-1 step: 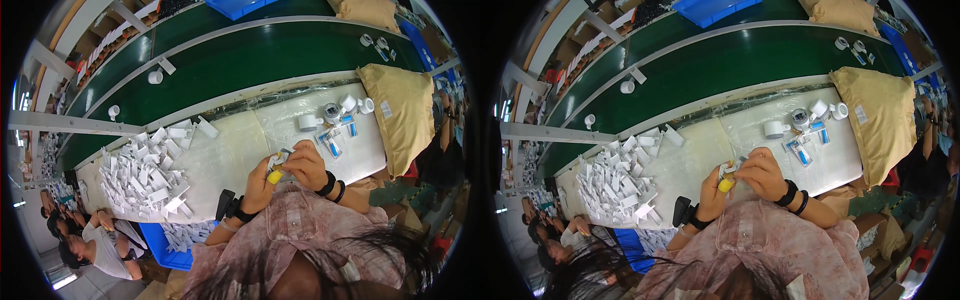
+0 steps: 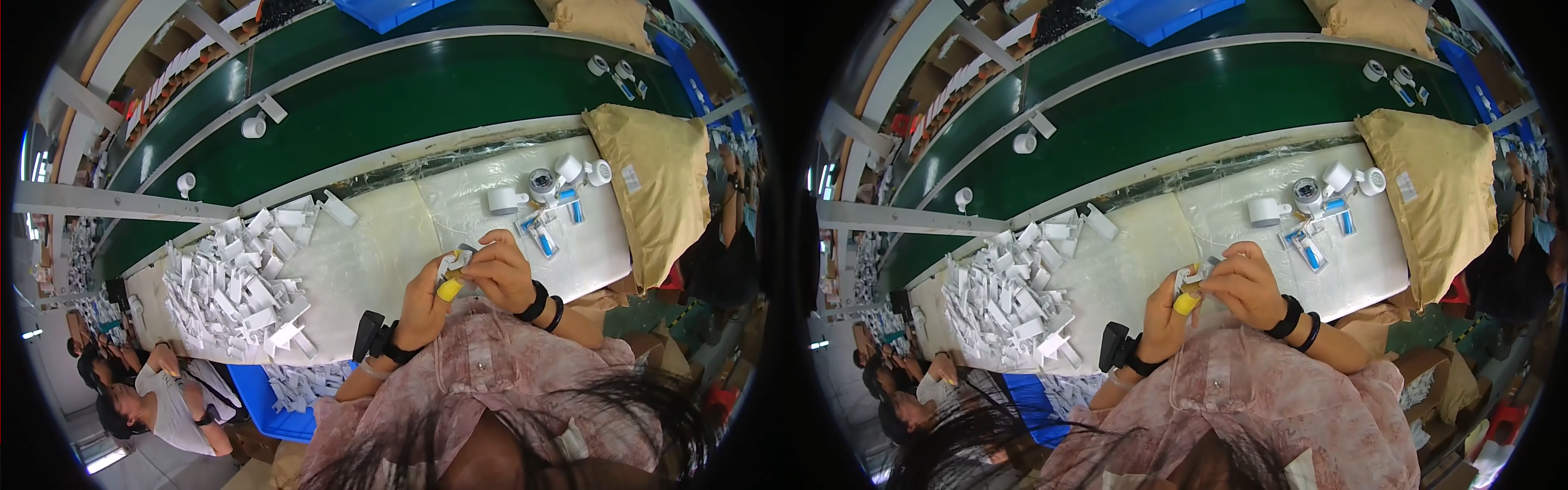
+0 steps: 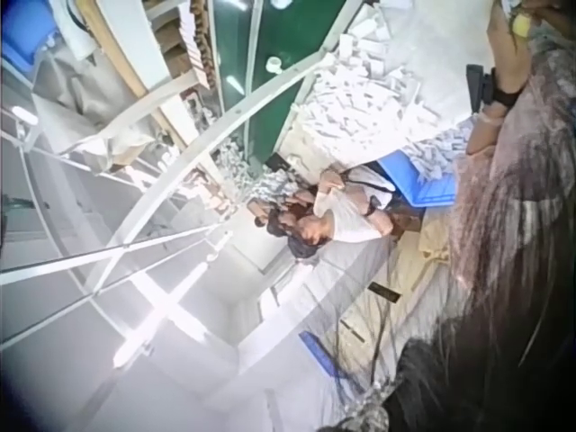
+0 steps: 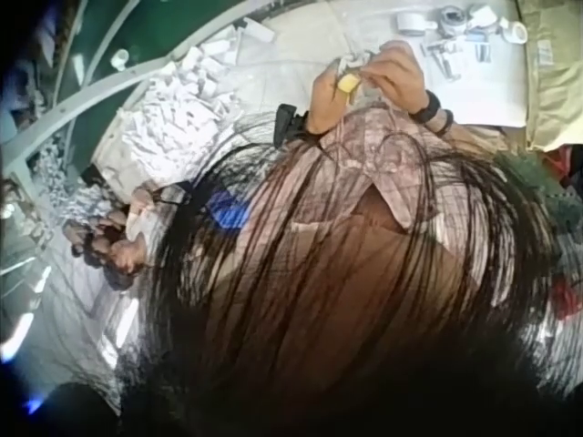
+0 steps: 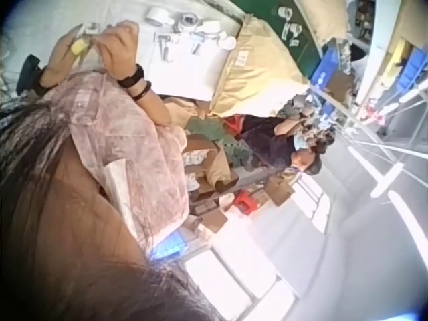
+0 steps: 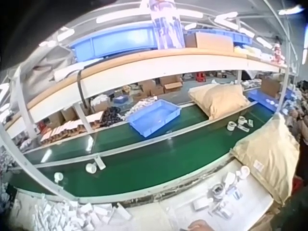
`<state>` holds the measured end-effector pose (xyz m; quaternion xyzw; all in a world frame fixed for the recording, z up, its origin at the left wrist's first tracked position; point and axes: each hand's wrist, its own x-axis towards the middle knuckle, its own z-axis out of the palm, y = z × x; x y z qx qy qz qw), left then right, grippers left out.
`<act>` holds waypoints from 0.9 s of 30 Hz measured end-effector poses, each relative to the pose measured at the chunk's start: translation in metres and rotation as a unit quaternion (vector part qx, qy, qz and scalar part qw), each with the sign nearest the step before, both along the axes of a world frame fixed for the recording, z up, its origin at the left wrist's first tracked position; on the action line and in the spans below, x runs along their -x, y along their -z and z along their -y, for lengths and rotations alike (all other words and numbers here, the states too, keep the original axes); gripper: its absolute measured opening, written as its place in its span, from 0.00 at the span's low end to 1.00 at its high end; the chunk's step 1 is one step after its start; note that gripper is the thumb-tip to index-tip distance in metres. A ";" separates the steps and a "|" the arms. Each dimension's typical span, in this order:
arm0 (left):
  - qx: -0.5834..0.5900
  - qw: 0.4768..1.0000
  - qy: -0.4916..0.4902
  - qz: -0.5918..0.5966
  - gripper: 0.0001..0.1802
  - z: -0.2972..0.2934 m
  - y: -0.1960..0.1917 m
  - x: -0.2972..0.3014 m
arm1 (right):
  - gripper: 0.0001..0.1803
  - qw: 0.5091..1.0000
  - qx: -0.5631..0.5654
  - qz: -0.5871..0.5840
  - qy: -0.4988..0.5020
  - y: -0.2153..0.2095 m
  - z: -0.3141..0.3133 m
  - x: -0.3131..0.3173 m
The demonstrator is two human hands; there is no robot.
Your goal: Assembling small plastic housings and components on a factory assembly line.
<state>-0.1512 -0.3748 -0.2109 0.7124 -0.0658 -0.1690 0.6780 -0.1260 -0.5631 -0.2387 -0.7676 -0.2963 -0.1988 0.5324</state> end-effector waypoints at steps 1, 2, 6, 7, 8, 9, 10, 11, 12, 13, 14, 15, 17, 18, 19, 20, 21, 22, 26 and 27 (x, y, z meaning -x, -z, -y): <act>-0.001 1.000 -0.002 -0.001 0.18 0.000 -0.001 0.000 | 0.13 1.000 0.000 -0.001 0.001 0.000 -0.001 0.002; -0.002 1.000 -0.003 -0.001 0.17 0.001 -0.002 0.000 | 0.13 1.000 -0.006 0.000 0.005 0.000 -0.003 0.003; -0.018 1.000 -0.008 0.017 0.16 0.001 -0.003 -0.001 | 0.12 1.000 -0.009 0.011 0.022 -0.003 -0.006 0.006; -0.044 0.998 -0.005 0.039 0.16 0.001 -0.003 -0.003 | 0.12 1.000 -0.009 0.008 0.025 -0.011 -0.005 0.006; -0.072 0.995 -0.007 0.062 0.17 0.001 -0.005 -0.002 | 0.12 0.999 0.029 0.014 0.038 -0.023 -0.005 0.005; -0.074 0.995 -0.010 0.062 0.17 0.001 -0.007 -0.001 | 0.12 0.996 0.066 0.021 0.051 -0.030 -0.007 0.004; -0.074 0.997 -0.019 0.026 0.18 0.002 -0.010 0.000 | 0.12 0.996 0.066 0.021 0.052 -0.031 -0.009 0.005; -0.074 0.997 -0.029 -0.010 0.19 0.003 -0.011 0.000 | 0.12 0.996 0.059 0.039 0.052 -0.032 -0.011 0.005; -0.074 0.997 -0.028 -0.009 0.19 0.002 -0.012 0.001 | 0.12 0.996 0.051 0.056 0.052 -0.032 -0.012 0.005; -0.079 0.997 -0.015 -0.007 0.20 0.001 -0.011 0.001 | 0.12 0.996 0.051 0.055 0.052 -0.030 -0.011 0.004; -0.084 0.996 -0.002 -0.005 0.21 0.000 -0.010 0.000 | 0.12 0.995 0.054 0.072 0.043 -0.026 -0.009 0.002; -0.084 0.996 -0.002 -0.006 0.21 0.000 -0.010 -0.001 | 0.12 0.994 0.057 0.089 0.035 -0.024 -0.008 0.000; -0.071 0.997 0.008 -0.013 0.22 0.000 -0.011 0.002 | 0.12 0.994 0.053 0.087 0.025 -0.021 -0.006 0.002; -0.070 0.997 0.009 -0.015 0.22 0.000 -0.014 0.003 | 0.12 0.995 0.050 0.086 0.016 -0.020 -0.006 0.004; -0.070 0.996 0.010 -0.058 0.22 -0.001 -0.020 0.004 | 0.12 0.995 0.049 0.086 0.013 -0.021 -0.006 0.004; -0.070 0.992 0.011 -0.101 0.23 -0.001 -0.023 0.005 | 0.12 0.995 0.045 0.084 0.010 -0.021 -0.007 0.005; -0.070 0.992 0.009 -0.102 0.23 -0.001 -0.023 0.006 | 0.12 0.996 0.041 0.083 0.006 -0.022 -0.008 0.005; -0.071 0.993 0.008 -0.097 0.22 -0.001 -0.022 0.006 | 0.12 0.996 0.042 0.082 0.007 -0.022 -0.008 0.006; -0.067 0.998 0.000 -0.014 0.20 -0.001 -0.006 0.008 | 0.13 0.996 0.032 0.075 0.021 -0.023 -0.009 0.009; -0.067 0.998 0.001 -0.014 0.20 0.000 -0.006 0.010 | 0.13 0.997 0.031 0.071 0.025 -0.023 -0.009 0.011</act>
